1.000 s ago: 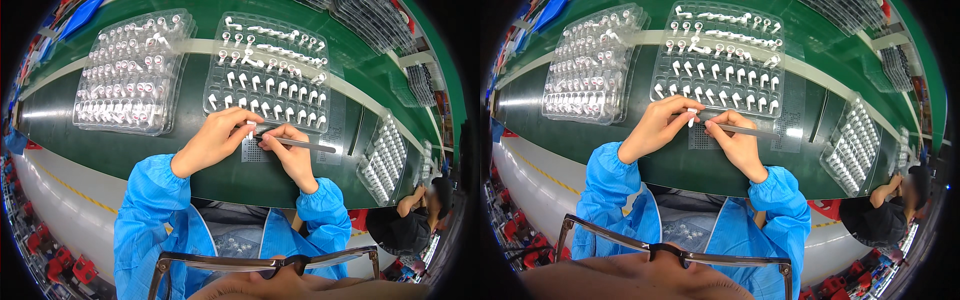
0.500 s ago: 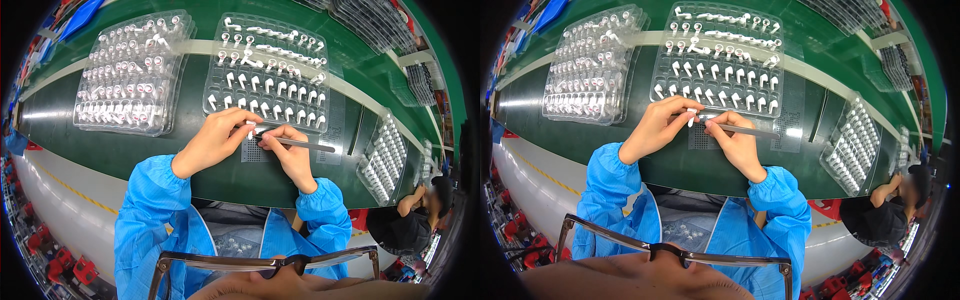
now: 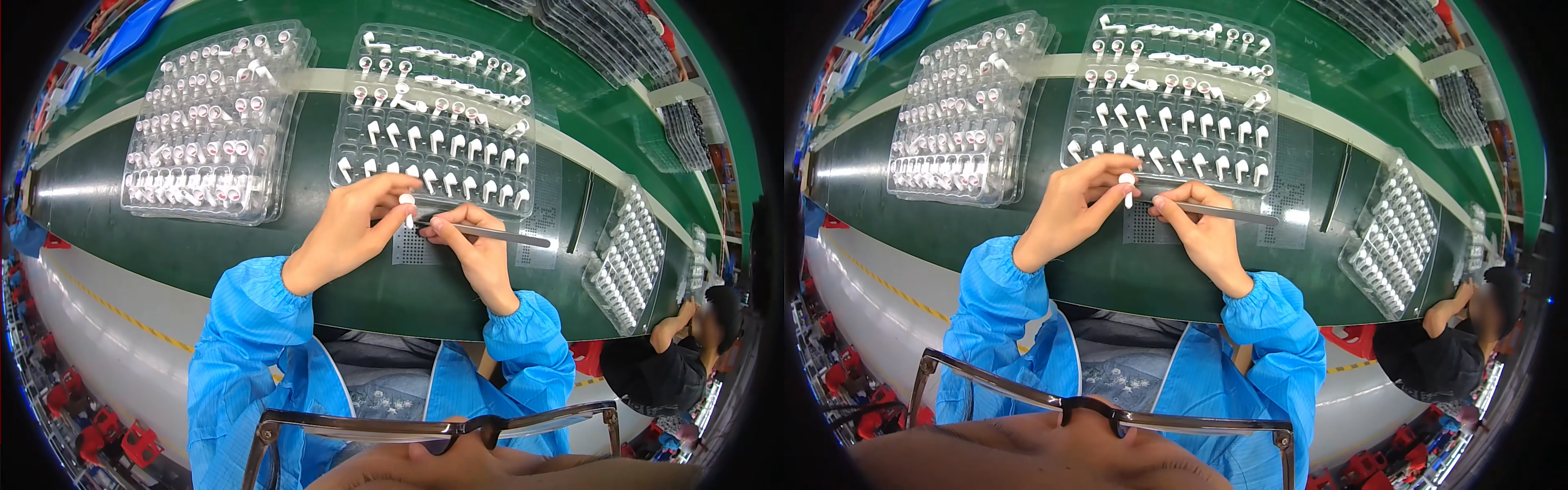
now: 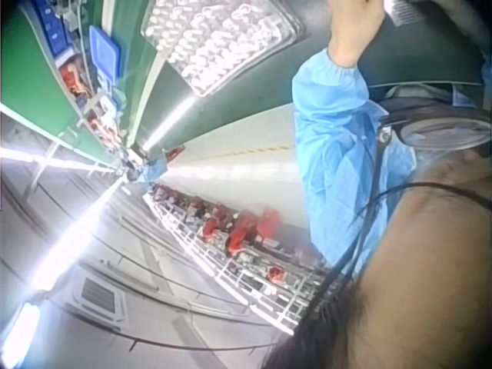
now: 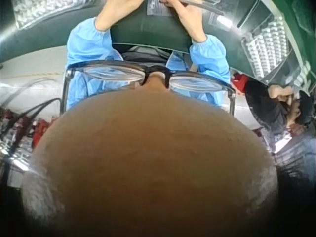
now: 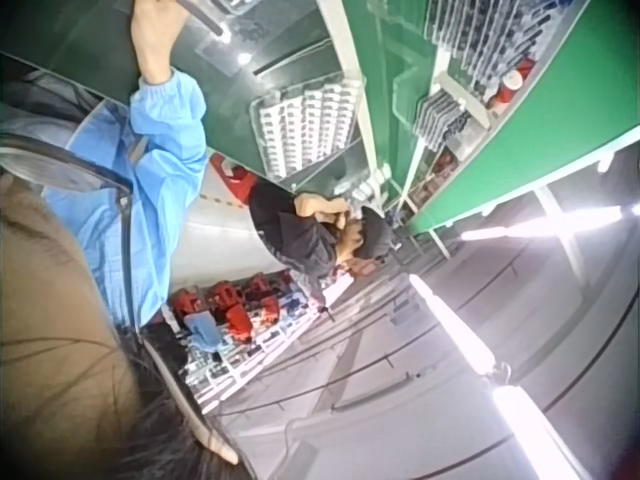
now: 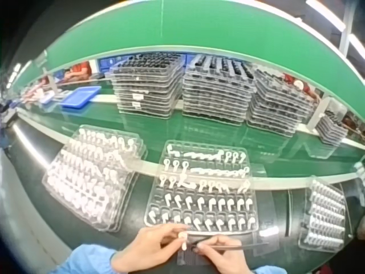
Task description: Assembling small electronic components on a production line using a handheld metal probe tool.
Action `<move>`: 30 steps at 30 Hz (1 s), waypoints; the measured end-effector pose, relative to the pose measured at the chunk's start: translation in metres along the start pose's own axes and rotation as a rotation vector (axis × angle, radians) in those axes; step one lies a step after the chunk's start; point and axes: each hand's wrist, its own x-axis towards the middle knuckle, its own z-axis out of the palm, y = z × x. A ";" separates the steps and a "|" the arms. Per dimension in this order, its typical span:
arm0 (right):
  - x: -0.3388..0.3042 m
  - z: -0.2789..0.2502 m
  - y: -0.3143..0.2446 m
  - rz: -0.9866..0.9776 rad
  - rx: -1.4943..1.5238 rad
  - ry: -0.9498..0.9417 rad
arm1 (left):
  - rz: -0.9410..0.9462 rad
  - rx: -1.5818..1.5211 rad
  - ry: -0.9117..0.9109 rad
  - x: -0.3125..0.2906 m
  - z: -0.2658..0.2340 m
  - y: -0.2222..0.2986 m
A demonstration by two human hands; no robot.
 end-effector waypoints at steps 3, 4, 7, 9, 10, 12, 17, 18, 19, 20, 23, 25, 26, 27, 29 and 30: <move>-0.002 0.000 -0.002 0.007 0.068 0.006 | -0.072 -0.176 0.142 -0.002 0.000 0.006; -0.002 0.000 -0.002 0.015 0.099 0.003 | -0.070 -0.178 0.155 -0.002 -0.001 0.005; -0.002 -0.002 0.001 0.017 0.042 -0.010 | -0.061 -0.150 0.141 -0.003 0.000 -0.002; -0.002 -0.003 0.001 0.015 0.010 -0.006 | -0.056 -0.117 0.116 -0.002 0.000 -0.002; -0.002 -0.003 0.001 0.015 -0.024 -0.002 | -0.087 -0.100 0.107 -0.002 0.000 -0.001; -0.001 -0.003 0.005 0.005 -0.059 0.003 | -0.126 -0.081 0.094 -0.001 0.001 -0.002; -0.003 -0.002 0.005 -0.013 -0.104 0.019 | -0.109 -0.030 0.061 -0.002 0.004 -0.004; -0.003 -0.002 0.003 -0.010 -0.131 0.018 | -0.113 -0.031 0.059 -0.002 0.004 -0.005; -0.003 -0.003 0.002 -0.008 -0.157 0.016 | -0.092 -0.040 0.063 -0.002 0.005 -0.006; -0.003 -0.003 0.002 -0.006 -0.155 0.016 | -0.069 -0.048 0.068 -0.002 0.005 -0.007; -0.002 -0.004 0.003 -0.002 -0.165 0.021 | -0.056 -0.042 0.052 -0.001 0.006 -0.007; -0.002 -0.005 0.005 0.002 -0.142 0.022 | -0.047 -0.050 0.050 -0.001 0.007 -0.005; -0.002 -0.005 0.005 0.002 -0.141 0.021 | -0.038 -0.057 0.051 -0.001 0.007 -0.005; -0.002 -0.005 0.005 0.014 -0.144 0.023 | -0.039 -0.057 0.051 -0.001 0.007 -0.005; -0.002 -0.005 0.005 0.025 -0.146 0.025 | -0.031 -0.036 0.043 -0.001 0.007 -0.005; -0.002 -0.005 0.005 0.014 -0.153 0.018 | -0.031 -0.036 0.043 -0.001 0.007 -0.006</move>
